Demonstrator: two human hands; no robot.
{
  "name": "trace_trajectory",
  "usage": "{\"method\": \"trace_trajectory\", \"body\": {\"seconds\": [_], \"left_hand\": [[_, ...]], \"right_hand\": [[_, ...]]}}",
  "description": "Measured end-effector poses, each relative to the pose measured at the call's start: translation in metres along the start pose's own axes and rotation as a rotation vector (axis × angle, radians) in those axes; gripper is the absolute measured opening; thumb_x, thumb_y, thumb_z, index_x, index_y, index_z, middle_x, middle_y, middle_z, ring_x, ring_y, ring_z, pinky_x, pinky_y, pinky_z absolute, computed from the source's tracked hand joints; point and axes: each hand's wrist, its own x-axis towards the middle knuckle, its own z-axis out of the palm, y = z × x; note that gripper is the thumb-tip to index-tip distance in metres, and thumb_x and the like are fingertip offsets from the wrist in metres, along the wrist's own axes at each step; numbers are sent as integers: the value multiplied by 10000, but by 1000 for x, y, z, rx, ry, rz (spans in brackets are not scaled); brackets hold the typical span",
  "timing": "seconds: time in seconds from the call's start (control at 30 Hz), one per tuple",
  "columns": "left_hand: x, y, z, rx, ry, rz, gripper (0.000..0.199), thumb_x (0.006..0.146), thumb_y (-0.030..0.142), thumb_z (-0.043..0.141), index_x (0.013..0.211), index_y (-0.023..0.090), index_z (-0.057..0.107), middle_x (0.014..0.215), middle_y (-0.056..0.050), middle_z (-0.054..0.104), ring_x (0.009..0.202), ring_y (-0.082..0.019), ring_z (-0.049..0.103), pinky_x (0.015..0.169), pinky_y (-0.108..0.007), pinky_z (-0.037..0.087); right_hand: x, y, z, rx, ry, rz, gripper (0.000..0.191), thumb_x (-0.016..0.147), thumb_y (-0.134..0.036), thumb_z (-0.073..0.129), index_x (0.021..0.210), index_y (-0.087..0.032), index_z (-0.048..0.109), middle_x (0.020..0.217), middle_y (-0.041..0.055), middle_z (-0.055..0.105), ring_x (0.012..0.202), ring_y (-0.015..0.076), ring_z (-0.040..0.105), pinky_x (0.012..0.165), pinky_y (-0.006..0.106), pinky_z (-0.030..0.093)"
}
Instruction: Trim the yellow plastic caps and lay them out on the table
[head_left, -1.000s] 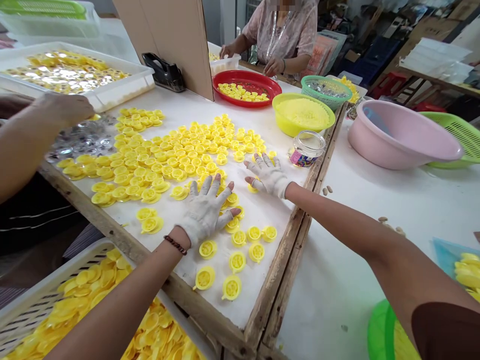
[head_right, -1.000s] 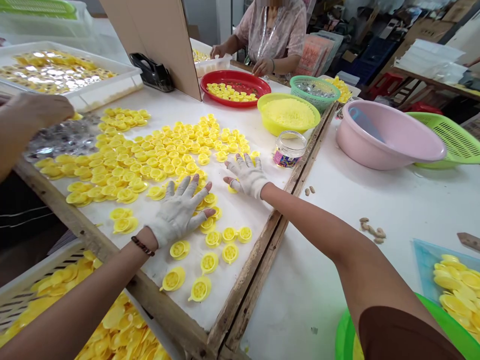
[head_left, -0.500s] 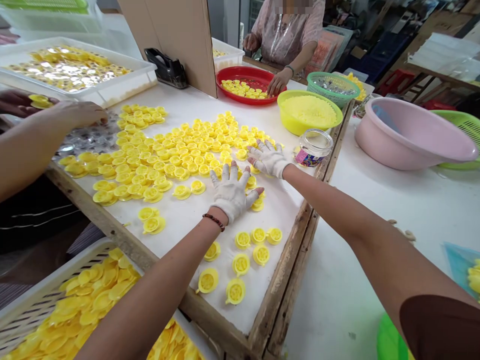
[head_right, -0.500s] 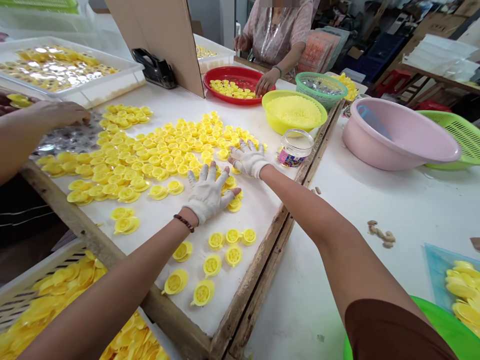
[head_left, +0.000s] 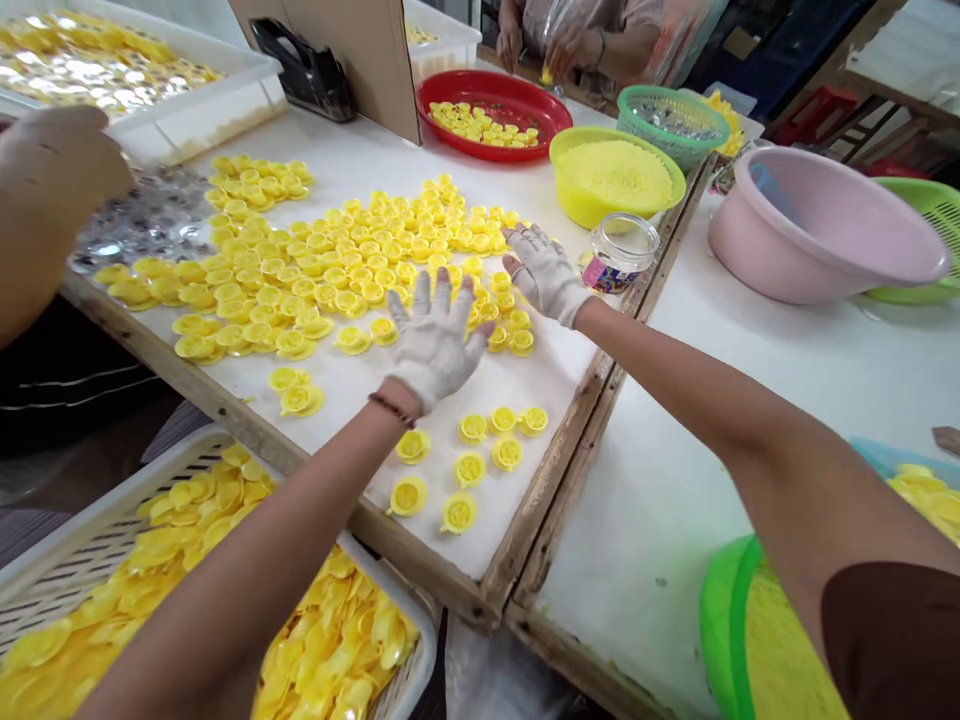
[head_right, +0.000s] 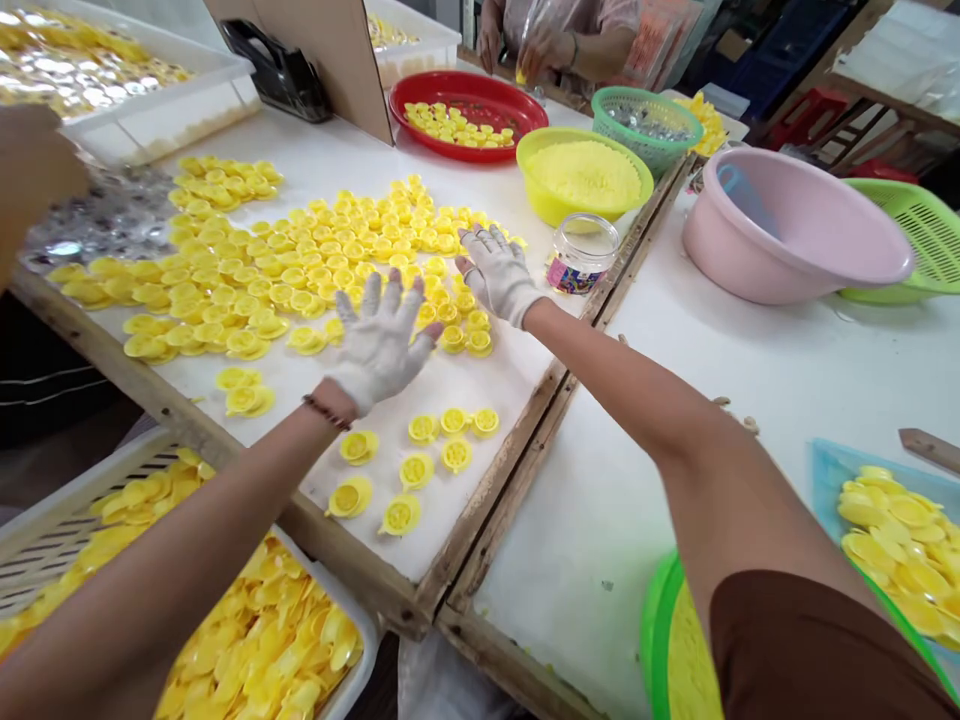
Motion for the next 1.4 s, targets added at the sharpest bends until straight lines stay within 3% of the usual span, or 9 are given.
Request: {"method": "trace_trajectory", "body": {"seconds": [0.1, 0.2, 0.27, 0.33, 0.6, 0.83, 1.0, 1.17, 1.4], "left_hand": [[-71, -13, -12, 73, 25, 24, 723, 1053, 498, 365, 1646, 91, 297, 1708, -237, 245, 1596, -438, 141, 1230, -711, 72], [-133, -13, -10, 153, -75, 93, 821, 987, 624, 476, 1621, 112, 378, 1678, -273, 292, 1568, -477, 220, 1211, -725, 144], [-155, -6, -2, 178, -162, 137, 888, 924, 678, 572, 1613, 140, 416, 1666, -286, 307, 1556, -500, 238, 1199, -724, 195], [-158, 4, 5, 189, -205, 169, 922, 897, 692, 616, 1613, 143, 424, 1665, -296, 298, 1555, -510, 231, 1197, -716, 223], [-101, 37, 25, 139, -133, 163, 869, 955, 693, 519, 1606, 124, 434, 1690, -277, 239, 1557, -497, 238, 1210, -719, 203], [-45, 72, 51, 87, -88, 67, 922, 992, 681, 421, 1636, 30, 313, 1702, -256, 224, 1600, -423, 158, 1269, -671, 57], [-8, 93, 63, 48, -43, -2, 905, 1011, 668, 349, 1644, 24, 286, 1710, -260, 201, 1605, -411, 139, 1273, -653, 25], [23, 116, 67, 0, -22, -42, 871, 1015, 642, 362, 1666, 74, 251, 1720, -273, 144, 1606, -432, 107, 1252, -685, 1], [61, 141, 68, -38, -20, -88, 757, 1023, 588, 340, 1642, 152, 360, 1729, -232, 172, 1593, -460, 133, 1215, -751, 5]], "right_hand": [[-70, -25, -7, -25, -64, -200, 701, 1080, -530, 222, 1698, -205, 154, 1773, 78, 120, 1638, 315, 34, 1285, 586, 95], [-137, -54, -3, -49, -225, -389, 767, 1039, -606, 361, 1695, -251, 183, 1771, 107, 59, 1628, 391, 11, 1262, 666, 67], [-161, -68, 5, -62, -304, -465, 802, 1020, -615, 424, 1691, -230, 209, 1759, 166, 56, 1620, 429, 29, 1248, 699, 74], [-169, -73, 12, -82, -349, -494, 811, 1016, -613, 446, 1683, -202, 240, 1747, 207, 68, 1613, 450, 41, 1237, 721, 84], [-128, -31, 19, -167, -306, -402, 729, 1047, -524, 435, 1675, -198, 258, 1751, 203, 101, 1603, 453, 118, 1209, 741, 161], [-97, 14, 19, -160, -253, -391, 668, 1059, -422, 425, 1663, -170, 291, 1731, 213, 198, 1606, 429, 146, 1212, 735, 174], [-90, 46, 5, 23, -86, -303, 652, 1056, -363, 373, 1651, -105, 302, 1709, 201, 289, 1612, 354, 190, 1276, 624, 174], [-144, 78, -45, 197, 173, -270, 673, 1054, -422, 381, 1655, -130, 297, 1682, 181, 365, 1586, 309, 295, 1289, 567, 251], [-299, 85, -106, 174, 278, -174, 686, 1056, -309, 472, 1688, -297, 204, 1691, 92, 376, 1574, 284, 328, 1281, 541, 322]]}}
